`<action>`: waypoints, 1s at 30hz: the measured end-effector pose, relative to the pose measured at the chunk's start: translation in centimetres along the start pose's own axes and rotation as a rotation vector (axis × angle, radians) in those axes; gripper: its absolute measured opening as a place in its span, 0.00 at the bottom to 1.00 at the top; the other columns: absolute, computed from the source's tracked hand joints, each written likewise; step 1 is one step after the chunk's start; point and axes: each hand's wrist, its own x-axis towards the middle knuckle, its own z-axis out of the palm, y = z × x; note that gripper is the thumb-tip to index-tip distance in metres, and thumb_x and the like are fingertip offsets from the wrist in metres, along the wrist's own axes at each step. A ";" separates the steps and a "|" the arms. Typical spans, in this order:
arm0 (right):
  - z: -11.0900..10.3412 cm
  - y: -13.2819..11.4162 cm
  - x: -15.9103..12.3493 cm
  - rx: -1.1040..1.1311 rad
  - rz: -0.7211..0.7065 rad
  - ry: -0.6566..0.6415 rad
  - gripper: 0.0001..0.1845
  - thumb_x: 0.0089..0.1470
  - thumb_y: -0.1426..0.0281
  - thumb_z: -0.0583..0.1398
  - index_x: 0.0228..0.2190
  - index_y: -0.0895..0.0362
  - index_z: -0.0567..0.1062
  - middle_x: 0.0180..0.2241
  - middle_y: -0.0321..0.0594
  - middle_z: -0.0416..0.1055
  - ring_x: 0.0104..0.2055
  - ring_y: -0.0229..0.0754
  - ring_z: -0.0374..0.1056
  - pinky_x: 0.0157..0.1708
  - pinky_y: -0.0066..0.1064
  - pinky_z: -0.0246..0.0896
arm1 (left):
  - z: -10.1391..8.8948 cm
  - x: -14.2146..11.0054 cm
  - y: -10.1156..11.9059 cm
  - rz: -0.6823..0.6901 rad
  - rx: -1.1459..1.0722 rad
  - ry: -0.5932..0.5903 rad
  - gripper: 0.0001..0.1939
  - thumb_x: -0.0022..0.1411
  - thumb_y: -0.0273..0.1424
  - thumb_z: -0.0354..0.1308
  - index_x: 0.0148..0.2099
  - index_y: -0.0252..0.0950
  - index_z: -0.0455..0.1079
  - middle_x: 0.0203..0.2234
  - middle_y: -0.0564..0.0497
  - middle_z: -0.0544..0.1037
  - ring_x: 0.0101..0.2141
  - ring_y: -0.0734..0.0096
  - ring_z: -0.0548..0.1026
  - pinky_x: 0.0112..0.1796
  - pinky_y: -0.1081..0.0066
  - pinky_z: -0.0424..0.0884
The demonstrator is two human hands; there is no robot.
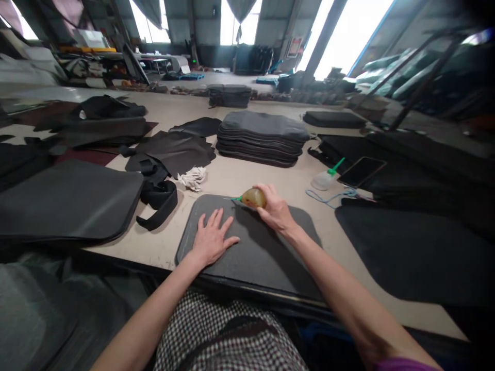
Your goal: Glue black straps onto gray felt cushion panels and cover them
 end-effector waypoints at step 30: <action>-14.4 11.5 -12.8 -0.257 0.253 0.160 0.24 0.55 0.62 0.63 0.53 0.52 0.71 0.47 0.46 0.71 0.48 0.55 0.70 0.46 0.45 0.69 | 1.0 0.2 -0.2 0.041 0.087 -0.037 0.35 0.72 0.55 0.41 0.74 0.46 0.54 0.73 0.41 0.51 0.72 0.52 0.50 0.66 0.44 0.47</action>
